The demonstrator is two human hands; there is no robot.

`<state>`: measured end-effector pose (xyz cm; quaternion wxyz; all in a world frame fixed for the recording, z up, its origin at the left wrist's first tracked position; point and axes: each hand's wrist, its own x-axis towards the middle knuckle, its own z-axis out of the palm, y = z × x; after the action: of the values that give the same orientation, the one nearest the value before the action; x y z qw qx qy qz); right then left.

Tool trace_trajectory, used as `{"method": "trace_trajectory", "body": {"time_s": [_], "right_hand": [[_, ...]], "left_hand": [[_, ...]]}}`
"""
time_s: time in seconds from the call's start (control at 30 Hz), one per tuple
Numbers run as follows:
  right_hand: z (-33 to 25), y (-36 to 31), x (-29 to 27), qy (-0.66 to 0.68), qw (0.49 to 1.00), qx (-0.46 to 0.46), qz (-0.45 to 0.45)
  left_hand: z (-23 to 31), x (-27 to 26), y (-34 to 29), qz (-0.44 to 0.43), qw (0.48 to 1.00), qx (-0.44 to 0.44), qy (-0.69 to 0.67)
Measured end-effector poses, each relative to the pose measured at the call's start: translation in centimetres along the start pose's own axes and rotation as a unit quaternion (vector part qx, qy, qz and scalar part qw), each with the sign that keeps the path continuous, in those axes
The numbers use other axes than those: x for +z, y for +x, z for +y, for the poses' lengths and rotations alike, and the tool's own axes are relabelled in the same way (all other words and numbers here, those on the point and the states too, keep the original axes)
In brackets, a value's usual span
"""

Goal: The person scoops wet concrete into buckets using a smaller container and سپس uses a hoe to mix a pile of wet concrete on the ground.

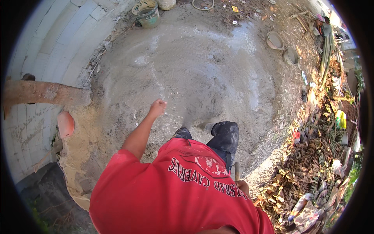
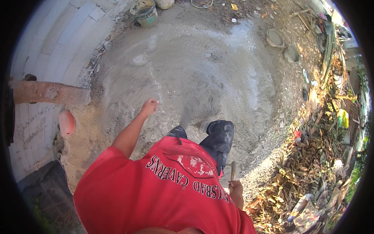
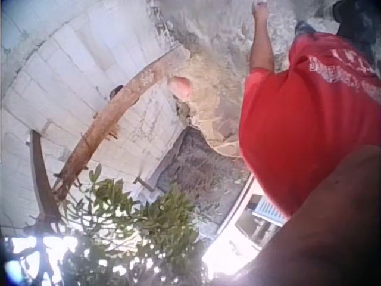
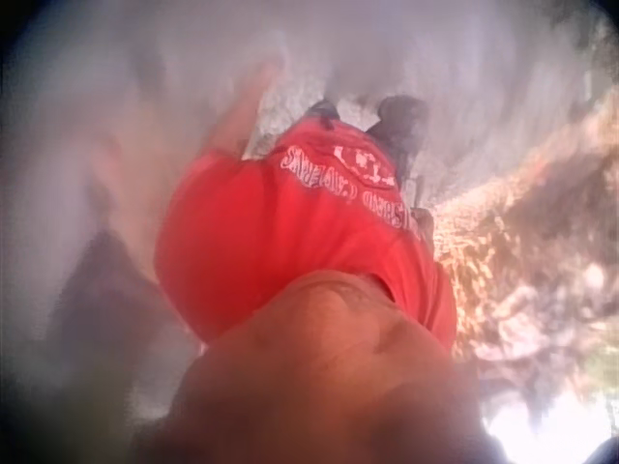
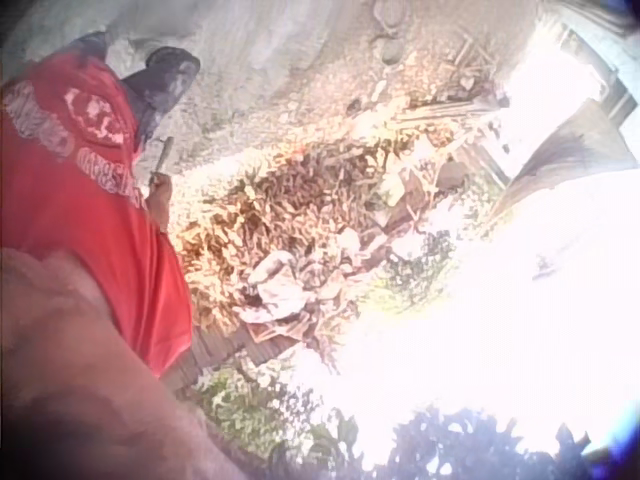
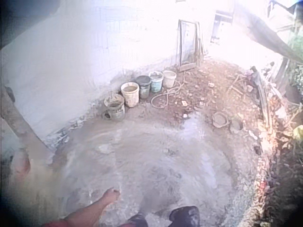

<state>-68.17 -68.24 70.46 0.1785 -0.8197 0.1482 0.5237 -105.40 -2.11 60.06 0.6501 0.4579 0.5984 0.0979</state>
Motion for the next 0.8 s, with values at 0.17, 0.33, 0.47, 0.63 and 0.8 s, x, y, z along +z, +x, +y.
{"method": "trace_trajectory", "body": {"time_s": [0.17,0.33,0.47,0.63,0.8], "right_hand": [[1.1,1.6,-5.4,-0.003,0.999,0.051,0.003],[-3.9,7.1,-13.5,-0.132,0.991,-0.032,-0.001],[-5.5,12.3,-20.5,-0.239,0.966,-0.09,-0.027],[-8.3,17.1,-32.3,-0.393,0.91,-0.13,0.003],[-14.6,24.1,-38.1,-0.51,0.828,-0.234,0.019]], "left_hand": [[7.7,17.8,-10.0,-0.176,0.967,0.125,0.136],[-5.1,23.0,-11.8,-0.126,0.913,0.12,0.369],[-20.5,23.1,-18.6,0.097,0.93,-0.066,0.35],[-30.9,36.7,-36.6,-0.157,0.886,-0.284,0.331],[-31.2,49.7,-46.8,-0.198,0.925,-0.244,0.215]]}}
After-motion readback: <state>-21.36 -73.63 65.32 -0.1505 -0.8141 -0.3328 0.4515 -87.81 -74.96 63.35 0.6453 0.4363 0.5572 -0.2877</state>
